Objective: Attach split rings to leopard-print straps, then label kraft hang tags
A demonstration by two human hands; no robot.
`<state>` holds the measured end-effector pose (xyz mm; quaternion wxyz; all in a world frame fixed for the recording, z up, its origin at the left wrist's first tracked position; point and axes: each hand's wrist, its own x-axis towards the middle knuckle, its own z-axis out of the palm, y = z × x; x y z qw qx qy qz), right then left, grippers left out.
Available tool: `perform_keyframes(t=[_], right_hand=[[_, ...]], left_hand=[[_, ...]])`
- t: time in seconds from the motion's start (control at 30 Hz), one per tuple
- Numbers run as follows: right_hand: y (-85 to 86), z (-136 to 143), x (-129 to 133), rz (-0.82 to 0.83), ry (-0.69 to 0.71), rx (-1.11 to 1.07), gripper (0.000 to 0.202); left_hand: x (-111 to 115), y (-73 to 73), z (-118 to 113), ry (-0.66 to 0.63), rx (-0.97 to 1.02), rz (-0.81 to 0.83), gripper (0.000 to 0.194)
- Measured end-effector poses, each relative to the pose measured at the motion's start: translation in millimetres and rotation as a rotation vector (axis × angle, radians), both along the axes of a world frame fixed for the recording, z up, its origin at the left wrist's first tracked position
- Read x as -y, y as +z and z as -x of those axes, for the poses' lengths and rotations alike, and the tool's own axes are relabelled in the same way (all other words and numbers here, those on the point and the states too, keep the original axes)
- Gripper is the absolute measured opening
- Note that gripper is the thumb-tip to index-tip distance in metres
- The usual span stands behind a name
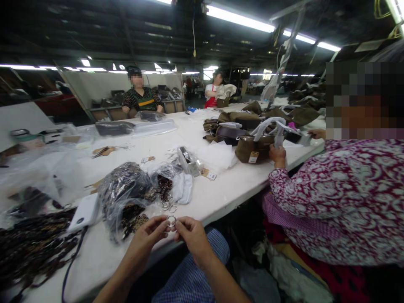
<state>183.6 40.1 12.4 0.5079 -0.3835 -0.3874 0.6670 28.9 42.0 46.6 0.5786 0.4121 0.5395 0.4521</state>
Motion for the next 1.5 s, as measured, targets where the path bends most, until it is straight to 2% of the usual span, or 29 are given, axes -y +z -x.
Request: perform_keyframes(t=[0.2,0.33,0.47,0.67,0.8,0.9,1.0,1.1,1.2,1.27,1.4,1.43,1.5], right_hand=[[0.7,3.1,2.2,0.035,0.003,-0.131,0.031],[3.6,2.3,3.9,0.046,-0.002,-0.108,0.03],[2.5,1.2,4.5,0.03,-0.009,-0.075,0.03],[1.8,2.7,6.9,0.034,0.032,-0.126,0.03],[1.5,6.2,8.9,0.017,0.049,-0.149,0.029],[-0.5,8.6,8.5,-0.072,0.01,-0.062,0.031],[-0.2,9.0,7.9,-0.183,-0.068,0.126,0.03],[2.8,7.7,8.1,-0.224,-0.164,0.284,0.027],[4.4,5.6,7.9,-0.194,-0.214,0.361,0.029],[3.7,4.1,7.3,-0.17,-0.221,0.381,0.03],[-0.9,2.1,5.9,-0.132,-0.183,0.342,0.034],[-2.6,2.1,5.6,-0.126,-0.175,0.338,0.034],[-6.8,2.8,5.3,-0.124,-0.158,0.348,0.034]], left_hand=[[0.4,-5.2,1.6,0.041,0.08,0.064,0.043],[2.8,-3.9,-0.1,0.027,0.077,0.067,0.041],[4.9,-0.6,-2.1,0.036,0.021,0.004,0.038],[2.6,-1.0,3.9,-0.062,-0.067,-0.092,0.033],[1.5,-3.7,8.4,-0.075,-0.027,-0.06,0.033],[2.9,-6.8,7.8,-0.08,0.073,0.045,0.035],[7.6,-12.4,2.0,-0.052,0.18,0.124,0.037],[13.1,-17.9,-5.6,-0.043,0.187,0.147,0.035],[11.6,-18.0,-2.9,-0.141,0.047,0.063,0.034],[3.8,-14.9,10.4,-0.152,-0.132,-0.05,0.036],[-18.4,-11.6,54.9,0.094,-0.581,-0.262,0.033],[-22.2,-12.7,64.7,0.124,-0.673,-0.292,0.032],[-25.0,-17.4,76.9,0.09,-0.814,-0.329,0.029]])
